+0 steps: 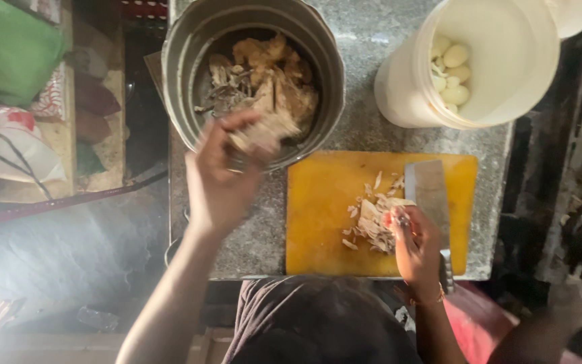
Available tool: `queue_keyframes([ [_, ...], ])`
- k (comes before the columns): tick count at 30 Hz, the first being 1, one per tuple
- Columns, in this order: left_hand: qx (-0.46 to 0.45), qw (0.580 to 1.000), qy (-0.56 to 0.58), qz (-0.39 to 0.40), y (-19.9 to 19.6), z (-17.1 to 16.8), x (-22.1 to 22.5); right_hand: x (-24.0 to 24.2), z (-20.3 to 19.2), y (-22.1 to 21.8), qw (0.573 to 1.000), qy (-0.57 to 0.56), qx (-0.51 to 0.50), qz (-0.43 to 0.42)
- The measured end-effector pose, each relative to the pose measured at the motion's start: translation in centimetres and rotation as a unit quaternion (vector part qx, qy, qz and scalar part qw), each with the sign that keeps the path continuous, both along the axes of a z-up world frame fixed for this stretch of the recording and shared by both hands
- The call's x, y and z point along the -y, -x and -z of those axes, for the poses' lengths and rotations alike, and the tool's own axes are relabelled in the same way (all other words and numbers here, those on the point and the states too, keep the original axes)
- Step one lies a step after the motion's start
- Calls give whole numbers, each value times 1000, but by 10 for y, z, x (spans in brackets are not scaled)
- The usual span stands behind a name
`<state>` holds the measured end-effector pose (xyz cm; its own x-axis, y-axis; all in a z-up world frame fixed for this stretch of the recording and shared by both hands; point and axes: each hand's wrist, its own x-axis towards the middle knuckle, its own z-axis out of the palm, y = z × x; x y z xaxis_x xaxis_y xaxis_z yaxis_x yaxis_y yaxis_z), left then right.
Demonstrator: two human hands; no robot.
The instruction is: The person shreds cooked chicken by hand on a yellow cutting board, picking pieces from a metal pot and placing the shredded meat onto the board.
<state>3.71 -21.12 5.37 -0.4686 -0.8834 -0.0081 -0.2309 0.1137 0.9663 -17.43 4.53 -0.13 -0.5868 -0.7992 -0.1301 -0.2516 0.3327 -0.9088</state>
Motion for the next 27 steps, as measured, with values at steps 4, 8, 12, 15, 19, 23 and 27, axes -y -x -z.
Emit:
queue_keyframes([
  [4,212,920,330,18,-13,-13,28,-5,15,9,961,-88,247,90],
  [8,140,935,324,-32,-7,-11,-1,-11,20,17,905,62,416,56],
  [12,77,991,111,14,10,2,-73,-12,12,14,895,83,439,16],
  [15,60,994,-19,86,33,14,-127,-5,3,2,901,96,421,29],
  [19,-13,981,-163,102,57,35,-161,-10,-11,-6,935,125,326,-56],
  [23,-3,970,-224,93,54,52,-171,-21,-10,2,940,99,319,-62],
  [27,-75,962,-244,97,53,68,-182,-37,4,18,974,110,181,-83],
])
